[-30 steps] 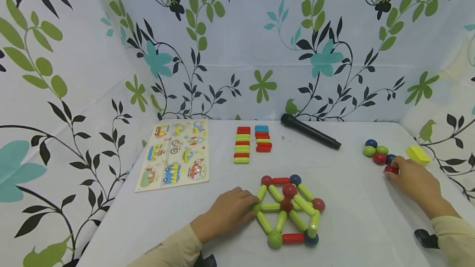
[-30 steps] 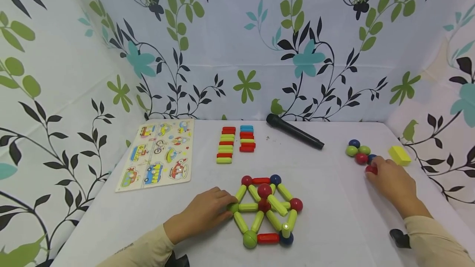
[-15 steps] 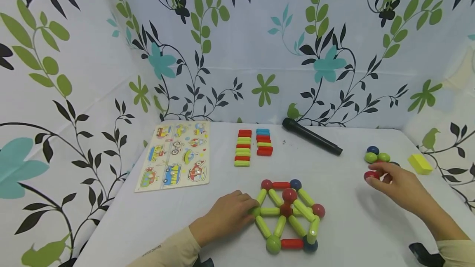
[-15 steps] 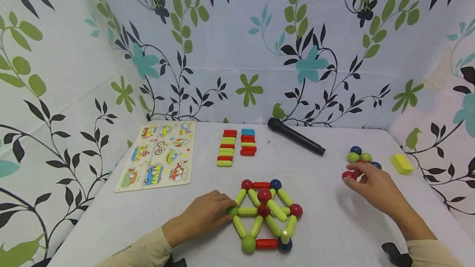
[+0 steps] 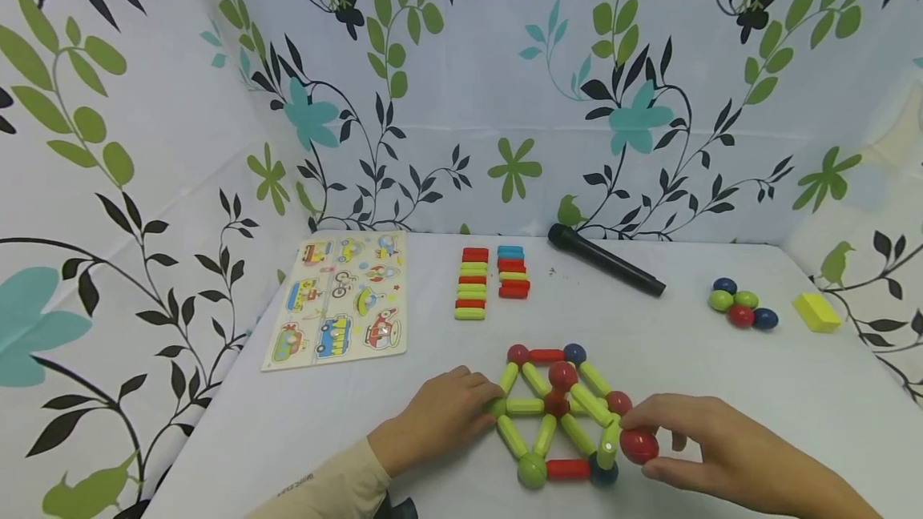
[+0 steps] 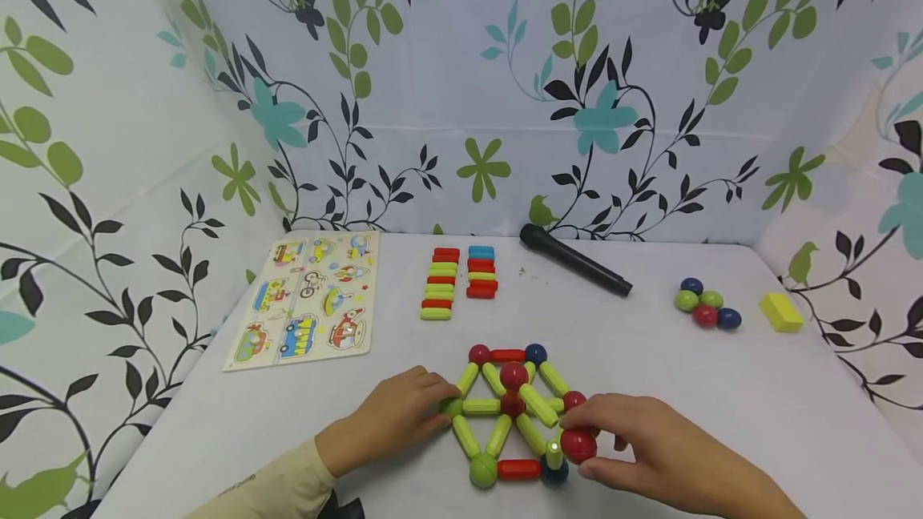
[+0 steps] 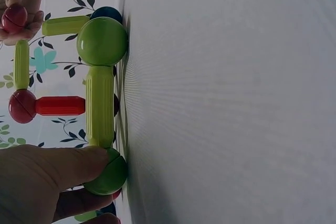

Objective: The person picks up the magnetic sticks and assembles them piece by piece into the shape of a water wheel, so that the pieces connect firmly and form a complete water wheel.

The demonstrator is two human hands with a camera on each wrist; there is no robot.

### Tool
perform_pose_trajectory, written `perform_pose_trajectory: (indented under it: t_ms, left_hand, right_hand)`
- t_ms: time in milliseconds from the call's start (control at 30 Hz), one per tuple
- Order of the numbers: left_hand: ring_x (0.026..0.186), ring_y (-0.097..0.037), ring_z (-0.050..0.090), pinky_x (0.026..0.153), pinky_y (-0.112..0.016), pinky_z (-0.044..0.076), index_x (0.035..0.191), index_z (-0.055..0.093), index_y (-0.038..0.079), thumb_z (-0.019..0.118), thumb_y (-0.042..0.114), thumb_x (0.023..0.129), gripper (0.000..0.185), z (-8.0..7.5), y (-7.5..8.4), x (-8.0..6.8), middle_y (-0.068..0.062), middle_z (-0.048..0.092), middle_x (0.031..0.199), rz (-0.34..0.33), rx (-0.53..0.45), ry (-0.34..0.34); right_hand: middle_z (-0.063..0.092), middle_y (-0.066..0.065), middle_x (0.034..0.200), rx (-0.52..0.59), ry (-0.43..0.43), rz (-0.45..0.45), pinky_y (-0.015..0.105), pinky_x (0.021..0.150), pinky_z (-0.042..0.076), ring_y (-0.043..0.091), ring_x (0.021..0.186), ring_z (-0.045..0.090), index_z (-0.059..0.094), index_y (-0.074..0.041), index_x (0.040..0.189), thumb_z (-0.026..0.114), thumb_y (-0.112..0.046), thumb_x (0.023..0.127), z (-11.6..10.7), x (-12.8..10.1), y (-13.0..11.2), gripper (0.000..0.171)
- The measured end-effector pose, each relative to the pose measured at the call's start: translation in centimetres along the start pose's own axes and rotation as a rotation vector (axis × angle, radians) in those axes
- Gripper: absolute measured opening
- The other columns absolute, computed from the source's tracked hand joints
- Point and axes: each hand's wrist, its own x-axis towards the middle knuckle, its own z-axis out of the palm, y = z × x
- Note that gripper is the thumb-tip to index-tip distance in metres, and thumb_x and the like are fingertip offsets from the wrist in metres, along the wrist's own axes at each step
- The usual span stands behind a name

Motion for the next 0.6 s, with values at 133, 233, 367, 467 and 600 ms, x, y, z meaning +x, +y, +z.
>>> perform_pose_trajectory:
  t_ms: [133, 233, 367, 467, 600]
  left_hand:
    - [0.097, -0.007, 0.061, 0.080, -0.020, 0.053, 0.121, 0.071, 0.019, 0.078, 0.027, 0.091, 0.032, 0.0, 0.0, 0.1, 0.008, 0.072, 0.111, -0.004, 0.001, -0.005]
    - [0.097, -0.007, 0.061, 0.080, -0.020, 0.053, 0.121, 0.071, 0.020, 0.078, 0.026, 0.091, 0.032, -0.1, 0.0, 0.1, 0.008, 0.072, 0.111, -0.005, 0.000, -0.005]
    - [0.096, -0.007, 0.061, 0.080, -0.020, 0.053, 0.121, 0.072, 0.019, 0.078, 0.026, 0.091, 0.032, -0.1, 0.0, 0.1, 0.008, 0.072, 0.110, 0.001, 0.005, 0.003]
    - [0.096, -0.008, 0.062, 0.080, -0.021, 0.053, 0.121, 0.072, 0.019, 0.078, 0.026, 0.091, 0.031, 0.0, 0.0, 0.1, 0.008, 0.072, 0.110, 0.012, 0.018, 0.017]
    - [0.096, -0.008, 0.062, 0.080, -0.022, 0.053, 0.120, 0.072, 0.018, 0.078, 0.025, 0.091, 0.031, 0.2, 0.1, 0.1, 0.007, 0.072, 0.109, 0.020, 0.027, 0.031]
  right_hand:
    - [0.069, -0.009, 0.119, -0.010, -0.035, 0.034, 0.021, 0.073, 0.056, 0.002, 0.096, 0.060, 0.065, -0.022, 0.129, 0.069, -0.039, 0.097, 0.6, 0.5, 0.1, 0.037]
    - [0.069, -0.010, 0.117, -0.031, -0.023, 0.026, 0.022, 0.074, 0.057, 0.002, 0.095, 0.060, 0.066, -0.021, 0.129, 0.069, -0.040, 0.096, 0.9, 0.8, 0.1, 0.038]
    - [0.069, -0.011, 0.115, -0.046, -0.004, 0.012, 0.022, 0.074, 0.057, 0.002, 0.094, 0.060, 0.066, -0.019, 0.129, 0.071, -0.040, 0.096, 1.2, 1.1, 0.1, 0.040]
    - [0.068, -0.013, 0.114, -0.044, 0.009, 0.017, 0.021, 0.073, 0.056, 0.001, 0.093, 0.059, 0.065, -0.019, 0.129, 0.071, -0.039, 0.095, 1.4, 1.1, 0.1, 0.039]
    - [0.068, -0.015, 0.110, -0.037, 0.019, 0.043, 0.021, 0.071, 0.056, 0.001, 0.090, 0.059, 0.065, -0.020, 0.128, 0.072, -0.038, 0.095, 1.6, 1.2, 0.1, 0.039]
